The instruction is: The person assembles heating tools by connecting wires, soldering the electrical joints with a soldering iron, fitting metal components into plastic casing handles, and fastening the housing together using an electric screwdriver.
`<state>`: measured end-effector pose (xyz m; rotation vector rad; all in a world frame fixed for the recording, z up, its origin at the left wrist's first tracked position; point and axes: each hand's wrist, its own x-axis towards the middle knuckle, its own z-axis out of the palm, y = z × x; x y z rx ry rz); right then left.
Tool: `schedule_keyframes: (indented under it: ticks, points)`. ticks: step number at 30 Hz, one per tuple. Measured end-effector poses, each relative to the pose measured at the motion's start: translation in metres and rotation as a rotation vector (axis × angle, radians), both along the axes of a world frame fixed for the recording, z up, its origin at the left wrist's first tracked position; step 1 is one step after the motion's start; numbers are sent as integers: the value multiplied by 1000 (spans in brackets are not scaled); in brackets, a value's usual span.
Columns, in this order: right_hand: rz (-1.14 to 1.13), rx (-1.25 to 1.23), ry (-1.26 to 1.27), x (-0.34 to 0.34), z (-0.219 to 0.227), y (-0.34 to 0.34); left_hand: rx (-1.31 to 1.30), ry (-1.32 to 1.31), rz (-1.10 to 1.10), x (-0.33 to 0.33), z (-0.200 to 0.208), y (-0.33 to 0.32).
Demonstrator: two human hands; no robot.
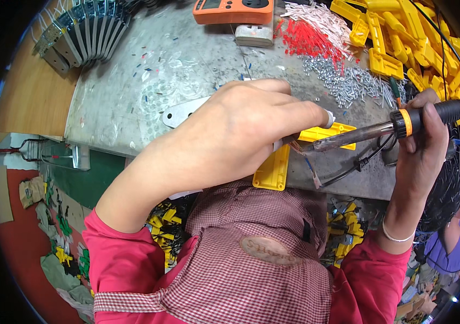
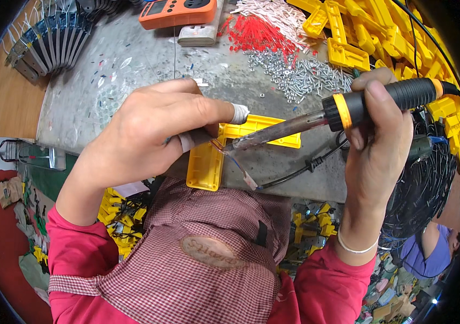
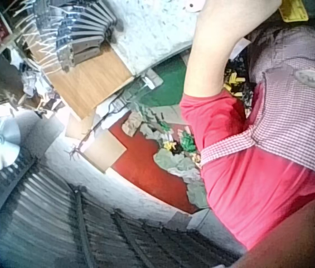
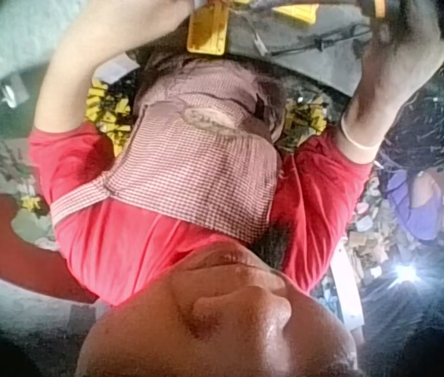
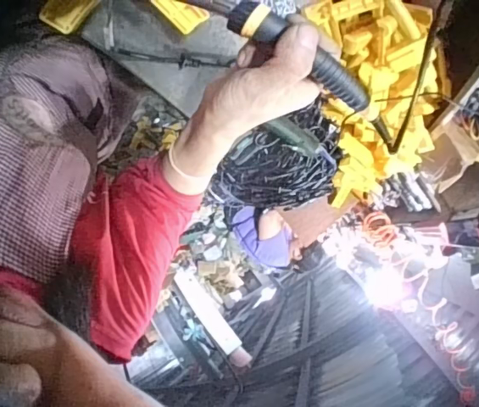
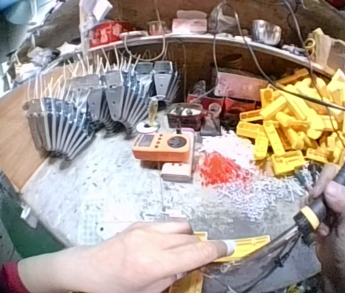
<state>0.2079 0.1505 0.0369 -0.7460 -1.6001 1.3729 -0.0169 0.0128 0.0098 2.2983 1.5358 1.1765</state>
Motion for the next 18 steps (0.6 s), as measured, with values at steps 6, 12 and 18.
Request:
schedule_keyframes:
  ticks: [6, 12, 18]
  points:
    - [-32, -21, -20, 9, 1, -2, 54, 133, 150, -19, 15, -9]
    - [-6, -64, 50, 12, -5, 3, -315, 416, 674, -70, 10, -44]
    - [-54, -38, 124, 7, 0, 4, -243, 138, 328, -44, 3, -24]
